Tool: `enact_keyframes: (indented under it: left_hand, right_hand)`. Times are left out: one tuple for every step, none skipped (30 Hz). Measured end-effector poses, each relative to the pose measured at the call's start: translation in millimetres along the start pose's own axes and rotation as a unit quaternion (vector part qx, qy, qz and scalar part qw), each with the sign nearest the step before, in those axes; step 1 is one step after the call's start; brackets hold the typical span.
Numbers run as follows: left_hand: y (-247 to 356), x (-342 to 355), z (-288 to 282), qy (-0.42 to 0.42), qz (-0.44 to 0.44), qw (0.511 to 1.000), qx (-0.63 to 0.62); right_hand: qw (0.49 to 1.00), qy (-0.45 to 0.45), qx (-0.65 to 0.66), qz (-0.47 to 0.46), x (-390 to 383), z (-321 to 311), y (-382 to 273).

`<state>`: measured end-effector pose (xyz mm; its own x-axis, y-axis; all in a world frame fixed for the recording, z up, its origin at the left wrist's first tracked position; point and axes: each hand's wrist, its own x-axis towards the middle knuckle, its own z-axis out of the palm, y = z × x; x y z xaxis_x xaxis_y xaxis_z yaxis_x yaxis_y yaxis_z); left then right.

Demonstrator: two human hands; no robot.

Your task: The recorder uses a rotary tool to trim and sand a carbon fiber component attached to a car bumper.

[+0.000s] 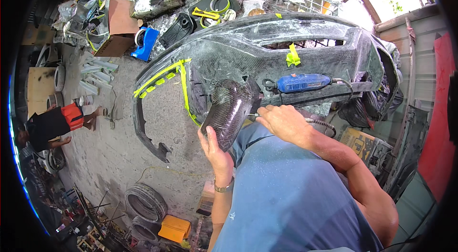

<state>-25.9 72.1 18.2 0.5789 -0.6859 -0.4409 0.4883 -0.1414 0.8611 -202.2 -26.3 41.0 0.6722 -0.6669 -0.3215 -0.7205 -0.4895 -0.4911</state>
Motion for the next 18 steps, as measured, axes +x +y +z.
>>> enact_keyframes:
  left_hand:
    - [0, 0, 1, 0.0, 0.0, 1.0, 0.0]
    - [-1, 0, 1, 0.011, -0.002, 1.0, -0.002]
    - [-1, 0, 2, 0.022, -0.003, 1.0, -0.004]
    - [-1, -1, 2, 0.022, -0.003, 1.0, -0.004]
    - [-2, 0, 1, 0.037, -0.004, 0.999, -0.003]
    - [-3, 0, 1, 0.05, -0.006, 0.999, -0.003]
    - [-2, 0, 1, 0.049, -0.006, 0.999, -0.003]
    - [-1, 1, 0, 0.02, -0.004, 1.0, -0.005]
    - [0, 2, -1, -0.008, -0.001, 1.0, -0.007]
    - [0, 3, -2, -0.007, 0.0, 1.0, -0.007]
    - [0, 3, -3, 0.0, -0.007, 1.0, -0.012]
    - [0, 3, -3, 0.006, -0.015, 1.0, -0.016]
    - [1, 2, -3, 0.006, -0.015, 1.0, -0.016]
    - [2, 1, -2, 0.002, -0.014, 1.0, -0.016]
    - [4, 1, -2, -0.003, -0.013, 1.0, -0.017]
    - [4, 1, -1, -0.004, -0.013, 1.0, -0.017]
    - [3, 1, -1, -0.005, -0.009, 1.0, -0.014]
    - [2, 1, -1, -0.006, -0.006, 1.0, -0.012]
  right_hand:
    - [1.0, -0.003, 0.0, 0.0, 0, -1, 0]
    - [1.0, -0.006, 0.0, 0.0, 0, -1, 0]
    - [1.0, -0.006, 0.001, 0.0, 0, -1, 0]
    - [1.0, -0.002, 0.005, -0.004, 0, 0, 0]
    - [1.0, 0.002, 0.01, -0.007, 0, 0, 1]
    - [1.0, 0.002, 0.01, -0.006, 0, 0, 1]
    - [1.0, 0.0, 0.011, -0.004, 0, 0, 1]
    - [1.0, -0.002, 0.012, -0.002, -1, -1, 2]
    - [1.0, -0.002, 0.012, -0.003, -2, -3, 2]
    - [1.0, 0.002, 0.017, 0.003, -4, -5, 2]
    - [1.0, 0.005, 0.022, 0.01, -5, -7, 3]
    - [1.0, 0.005, 0.022, 0.011, -5, -9, 4]
    - [1.0, 0.012, 0.011, 0.017, -6, -10, 5]
    - [1.0, 0.019, 0.0, 0.024, -6, -10, 5]
    - [0.999, 0.019, 0.0, 0.025, -6, -10, 5]
    - [1.0, 0.015, 0.006, 0.013, -5, -8, 5]
    - [1.0, 0.01, 0.012, 0.0, -4, -7, 4]
    - [1.0, 0.01, 0.012, 0.0, -3, -5, 3]
